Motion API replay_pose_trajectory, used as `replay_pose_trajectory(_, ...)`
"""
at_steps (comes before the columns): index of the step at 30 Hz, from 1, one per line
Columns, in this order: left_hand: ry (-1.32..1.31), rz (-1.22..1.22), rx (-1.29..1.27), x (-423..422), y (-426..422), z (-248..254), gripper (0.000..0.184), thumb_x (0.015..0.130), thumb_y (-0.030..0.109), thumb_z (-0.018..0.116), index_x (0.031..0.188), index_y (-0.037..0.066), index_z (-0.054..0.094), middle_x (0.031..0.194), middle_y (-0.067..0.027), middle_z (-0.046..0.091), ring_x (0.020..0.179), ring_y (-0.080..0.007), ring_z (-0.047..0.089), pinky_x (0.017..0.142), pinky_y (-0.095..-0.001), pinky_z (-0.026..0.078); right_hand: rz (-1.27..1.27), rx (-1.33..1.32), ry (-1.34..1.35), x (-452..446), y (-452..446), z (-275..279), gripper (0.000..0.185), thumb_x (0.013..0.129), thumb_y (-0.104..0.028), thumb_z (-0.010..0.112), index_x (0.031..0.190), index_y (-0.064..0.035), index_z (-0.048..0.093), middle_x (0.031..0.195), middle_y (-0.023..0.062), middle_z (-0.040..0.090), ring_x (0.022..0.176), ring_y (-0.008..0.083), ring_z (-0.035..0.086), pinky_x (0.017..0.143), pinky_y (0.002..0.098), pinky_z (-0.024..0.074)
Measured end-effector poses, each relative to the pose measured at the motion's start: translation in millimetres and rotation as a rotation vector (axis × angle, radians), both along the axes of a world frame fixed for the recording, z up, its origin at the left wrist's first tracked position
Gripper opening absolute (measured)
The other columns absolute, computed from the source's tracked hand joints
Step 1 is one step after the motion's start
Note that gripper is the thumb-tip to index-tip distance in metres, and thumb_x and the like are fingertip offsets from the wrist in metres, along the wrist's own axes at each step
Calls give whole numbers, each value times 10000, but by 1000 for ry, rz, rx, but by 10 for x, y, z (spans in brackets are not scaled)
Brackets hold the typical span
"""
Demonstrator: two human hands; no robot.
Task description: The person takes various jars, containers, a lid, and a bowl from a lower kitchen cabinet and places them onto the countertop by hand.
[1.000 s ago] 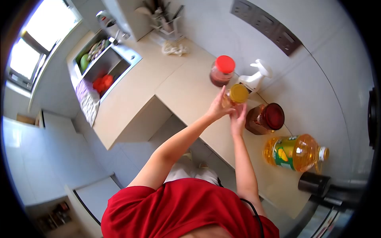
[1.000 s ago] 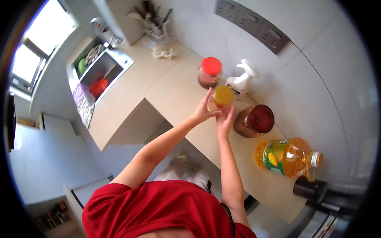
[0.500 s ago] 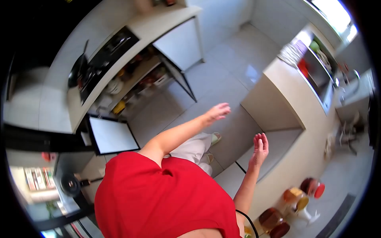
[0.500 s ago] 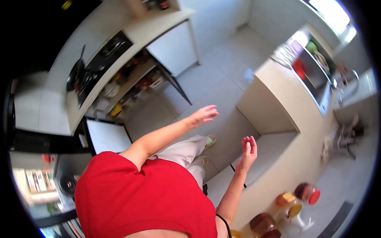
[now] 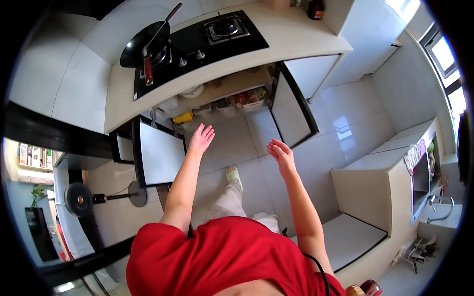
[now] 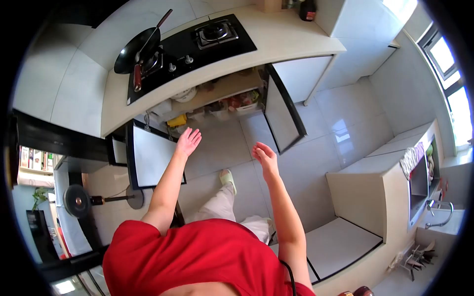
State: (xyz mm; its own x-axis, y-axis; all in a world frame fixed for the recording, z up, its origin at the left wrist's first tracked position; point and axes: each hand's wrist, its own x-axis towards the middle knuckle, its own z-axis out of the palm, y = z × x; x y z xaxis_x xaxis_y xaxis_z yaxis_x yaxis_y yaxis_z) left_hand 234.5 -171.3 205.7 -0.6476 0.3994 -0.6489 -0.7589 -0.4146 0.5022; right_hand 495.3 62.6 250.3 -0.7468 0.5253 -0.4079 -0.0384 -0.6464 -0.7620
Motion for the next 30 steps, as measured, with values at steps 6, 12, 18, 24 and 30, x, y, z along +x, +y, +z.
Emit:
replay_pose_trajectory(6, 88, -34, -130, -1130, 93, -315, 744, 797, 233, 689, 1375, 116, 235, 1326, -114, 399, 1239, -270, 361, 1012, -399, 364, 206, 144, -62, -1685, 16, -602, 353, 844, -63, 560, 1184, 20, 514, 1062, 94, 593, 965, 148, 569, 840, 272, 478)
replay_pose_trajectory(12, 173, -12, -121, -1982, 766, -969, 741, 793, 143, 690, 1377, 142, 233, 1324, -104, 399, 1272, -274, 320, 1040, -402, 318, 183, 56, 0, -3231, 345, -1344, 349, 859, -35, 518, 1203, 21, 491, 1133, 105, 551, 1034, 163, 534, 865, 278, 464)
replay_pose_trajectory(18, 534, -165, -350, -2481, 1373, -1868, 714, 782, 132, 694, 1368, 158, 288, 1390, -138, 315, 1279, -223, 316, 1029, -312, 280, 154, 87, 88, -4450, 545, -2396, 393, 837, -7, 479, 1230, -18, 464, 1132, 51, 547, 1061, 184, 515, 900, 283, 397)
replay_pose_trajectory(24, 784, -99, -740, -2657, 1806, -2221, 1075, 674, 303, 789, 1426, 49, 62, 1473, -151, 124, 1347, -271, 181, 1060, -365, 231, 273, 646, 8, -5036, 613, -3094, 556, 775, -30, 500, 1313, -16, 361, 1306, 197, 428, 1205, 322, 419, 975, 355, 368)
replay_pose_trajectory(30, 1094, 27, -702, -3101, 1834, -2923, 900, 689, 141, 769, 1381, 48, 201, 1372, -121, 333, 1255, -223, 321, 1021, -361, 266, 249, 891, 77, -5309, 542, -3485, 660, 785, -108, 537, 1377, -43, 254, 1379, 202, 332, 1233, 345, 374, 1019, 351, 324)
